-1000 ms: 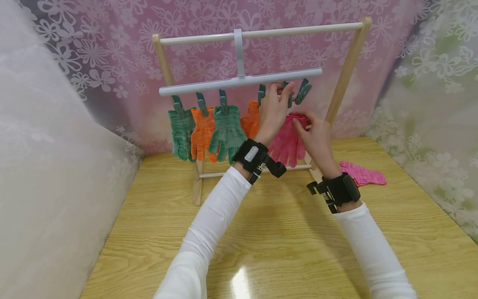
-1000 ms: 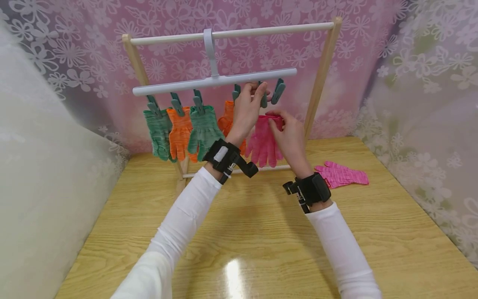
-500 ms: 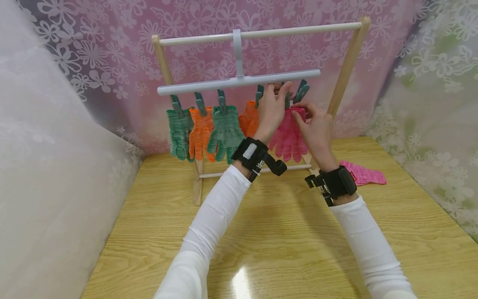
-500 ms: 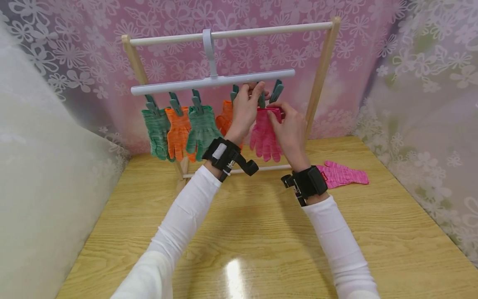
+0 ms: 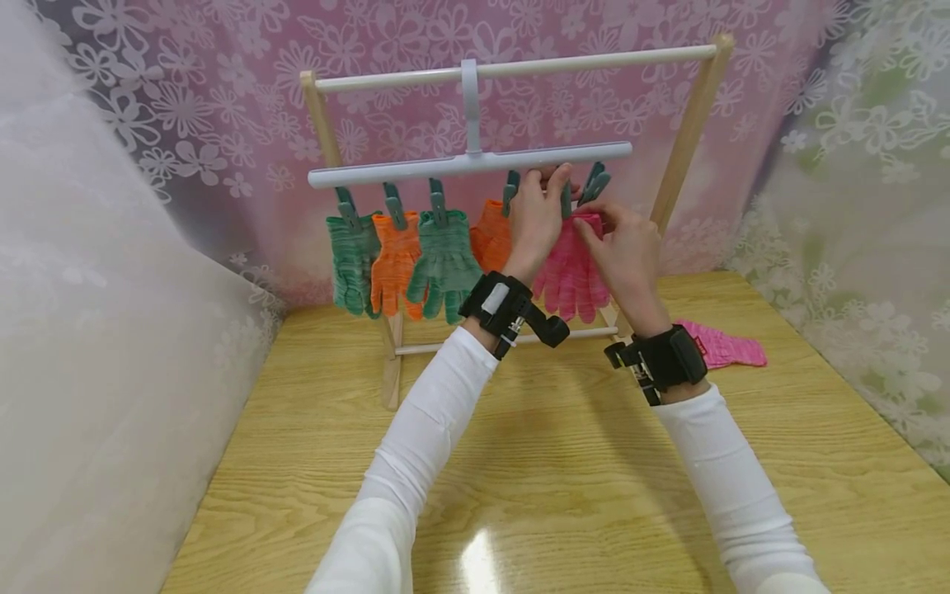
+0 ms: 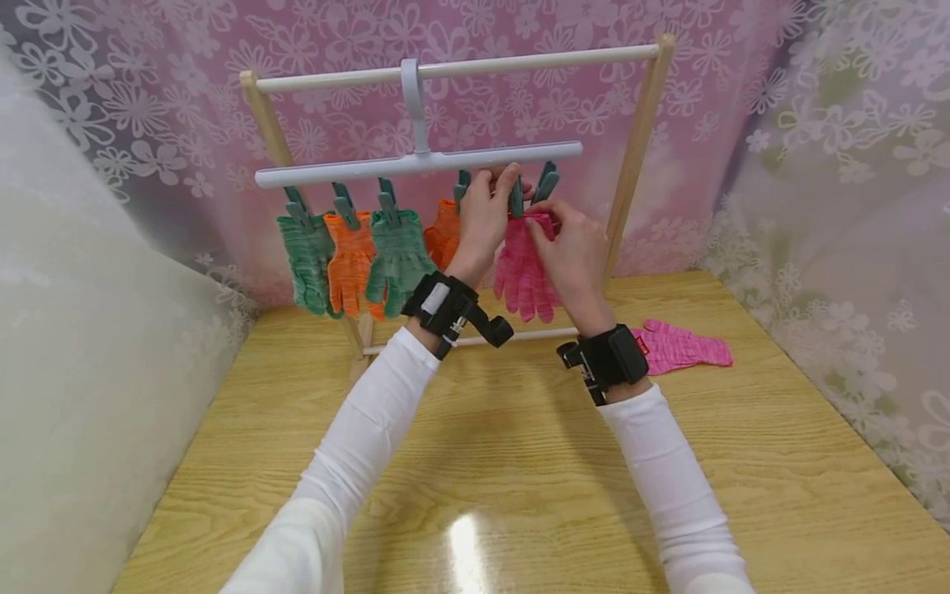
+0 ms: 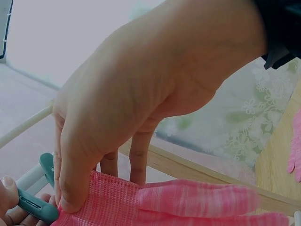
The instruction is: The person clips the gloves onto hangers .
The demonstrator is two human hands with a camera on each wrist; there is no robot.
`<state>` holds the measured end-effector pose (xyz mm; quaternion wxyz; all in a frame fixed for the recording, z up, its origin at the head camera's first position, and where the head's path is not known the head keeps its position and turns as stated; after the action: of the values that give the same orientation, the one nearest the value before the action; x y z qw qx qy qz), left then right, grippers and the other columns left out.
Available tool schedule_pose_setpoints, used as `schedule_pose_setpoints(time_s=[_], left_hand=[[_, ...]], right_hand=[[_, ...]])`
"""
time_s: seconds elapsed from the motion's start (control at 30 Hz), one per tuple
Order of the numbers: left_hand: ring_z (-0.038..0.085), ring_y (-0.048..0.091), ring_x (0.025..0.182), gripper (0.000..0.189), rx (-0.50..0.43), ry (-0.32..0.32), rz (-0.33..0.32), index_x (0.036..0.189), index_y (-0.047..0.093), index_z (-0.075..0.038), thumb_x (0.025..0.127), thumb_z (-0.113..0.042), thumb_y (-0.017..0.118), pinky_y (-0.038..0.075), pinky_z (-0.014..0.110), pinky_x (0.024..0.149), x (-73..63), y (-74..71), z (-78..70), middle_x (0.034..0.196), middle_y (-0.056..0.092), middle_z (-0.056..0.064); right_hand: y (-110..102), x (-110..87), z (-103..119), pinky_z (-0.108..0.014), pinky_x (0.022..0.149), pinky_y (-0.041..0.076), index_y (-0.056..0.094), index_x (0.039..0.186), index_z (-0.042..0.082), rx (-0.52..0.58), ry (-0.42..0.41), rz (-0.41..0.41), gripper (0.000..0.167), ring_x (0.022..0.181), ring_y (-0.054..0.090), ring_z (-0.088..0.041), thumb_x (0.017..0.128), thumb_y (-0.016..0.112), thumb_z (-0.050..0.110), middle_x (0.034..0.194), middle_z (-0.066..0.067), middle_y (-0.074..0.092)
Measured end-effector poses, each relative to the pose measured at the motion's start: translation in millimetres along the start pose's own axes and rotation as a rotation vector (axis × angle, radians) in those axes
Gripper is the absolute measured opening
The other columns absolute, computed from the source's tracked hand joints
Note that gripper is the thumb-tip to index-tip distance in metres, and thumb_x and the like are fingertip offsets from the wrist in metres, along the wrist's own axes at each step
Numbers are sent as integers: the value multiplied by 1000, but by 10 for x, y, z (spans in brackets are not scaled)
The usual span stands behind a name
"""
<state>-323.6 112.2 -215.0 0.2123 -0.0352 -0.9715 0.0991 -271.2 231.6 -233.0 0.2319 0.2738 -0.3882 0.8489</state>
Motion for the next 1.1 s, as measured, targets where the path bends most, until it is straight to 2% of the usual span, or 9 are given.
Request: schedule_pose_setpoints(time_s=[0.37,0.63,0.9,1.1], left_hand=[[9,70,99,40,-7,4,1,127,57,-7,108,-40,46,52,20,81,2,1,8,108,74,1],[10,69,100,39,4,17,2,127,58,-7,108,-38,46,51,19,75,-11,0,-4,110,74,3],[12,67,105,40,49,6,-12,128,60,-10,107,-42,47,49,20,76,-17,-6,-4,111,75,-1],[13,68,106,41,50,24,-20,128,60,-9,107,-42,48,49,19,77,-28,-14,0,110,75,0]], right_hand=[[-21,41,60,-34,62,41,76,110,-1,-74,-34,-47,29,80,68,-38,97,72,24,100,-23,75],[-44,61,64,-31,57,35,75,114,-1,-68,-51,-64,31,67,61,-36,97,72,25,102,-23,75],[-68,85,74,-26,60,32,75,115,0,-31,-43,-70,33,75,66,-34,97,72,26,96,-23,75],[-81,87,84,-22,59,30,76,113,1,-11,-74,-121,31,79,71,-36,96,73,26,95,-22,75]])
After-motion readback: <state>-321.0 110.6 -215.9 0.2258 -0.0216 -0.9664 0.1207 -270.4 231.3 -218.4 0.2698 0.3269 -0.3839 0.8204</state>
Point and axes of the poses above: each hand's wrist, its own x-axis towards the middle knuckle, its own y-axis out of the palm, z = x × y, the point moved 5 cm from there along x, towards the middle knuckle
